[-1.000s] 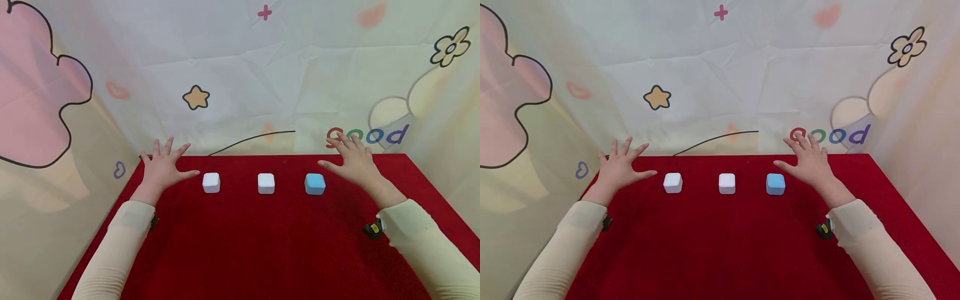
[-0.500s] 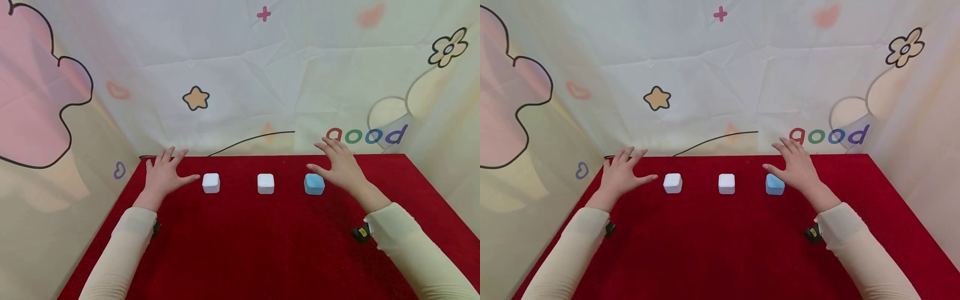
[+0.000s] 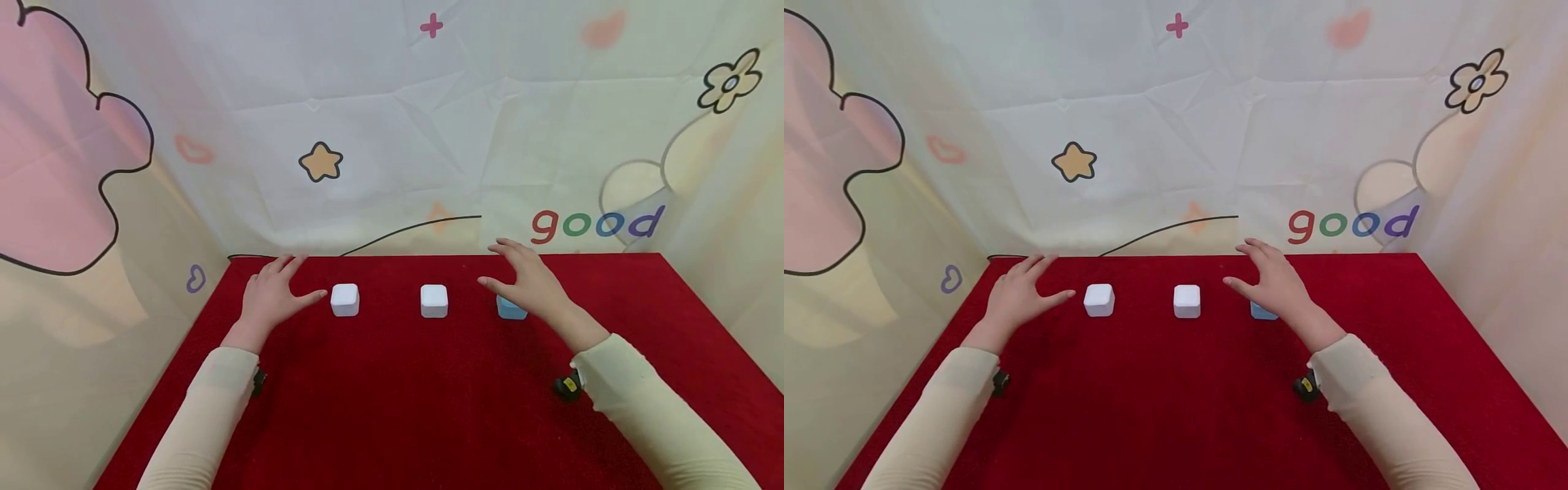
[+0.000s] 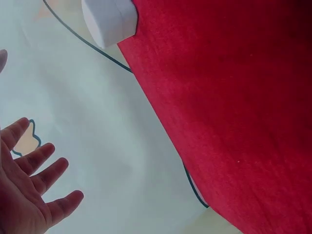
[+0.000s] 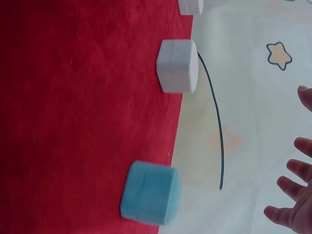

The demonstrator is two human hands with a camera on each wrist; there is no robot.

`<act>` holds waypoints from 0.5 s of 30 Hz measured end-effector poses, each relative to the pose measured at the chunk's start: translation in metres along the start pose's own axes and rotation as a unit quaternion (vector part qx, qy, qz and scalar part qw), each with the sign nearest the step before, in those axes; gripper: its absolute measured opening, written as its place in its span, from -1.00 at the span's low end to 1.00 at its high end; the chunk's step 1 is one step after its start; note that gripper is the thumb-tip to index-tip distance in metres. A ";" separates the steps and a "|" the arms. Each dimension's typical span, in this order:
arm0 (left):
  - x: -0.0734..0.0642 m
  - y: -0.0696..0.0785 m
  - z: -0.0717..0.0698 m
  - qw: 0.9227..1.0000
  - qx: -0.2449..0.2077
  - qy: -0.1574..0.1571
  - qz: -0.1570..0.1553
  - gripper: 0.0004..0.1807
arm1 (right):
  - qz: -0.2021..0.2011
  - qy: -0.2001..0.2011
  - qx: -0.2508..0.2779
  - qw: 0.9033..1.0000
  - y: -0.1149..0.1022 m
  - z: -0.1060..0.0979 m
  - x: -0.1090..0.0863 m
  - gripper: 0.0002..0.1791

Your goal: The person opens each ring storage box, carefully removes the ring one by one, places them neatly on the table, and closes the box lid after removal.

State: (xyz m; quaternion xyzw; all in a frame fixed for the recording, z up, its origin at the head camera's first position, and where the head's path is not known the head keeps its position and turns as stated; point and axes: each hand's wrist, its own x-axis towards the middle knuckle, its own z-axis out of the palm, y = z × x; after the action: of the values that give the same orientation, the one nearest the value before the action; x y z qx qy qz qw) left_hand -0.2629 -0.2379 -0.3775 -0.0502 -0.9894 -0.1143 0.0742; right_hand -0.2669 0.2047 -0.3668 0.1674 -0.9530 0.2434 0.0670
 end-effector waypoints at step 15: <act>-0.006 -0.008 0.015 0.997 -0.068 -0.035 -0.006 -0.10 | -0.044 -0.011 0.041 0.998 -0.027 0.032 0.016 -0.26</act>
State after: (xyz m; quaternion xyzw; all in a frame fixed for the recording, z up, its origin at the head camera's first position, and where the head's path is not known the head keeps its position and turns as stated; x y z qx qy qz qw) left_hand -0.2603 -0.2428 -0.3948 -0.0536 -0.9816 -0.1797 0.0351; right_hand -0.2735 0.1625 -0.3794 0.2148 -0.9344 0.2776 0.0599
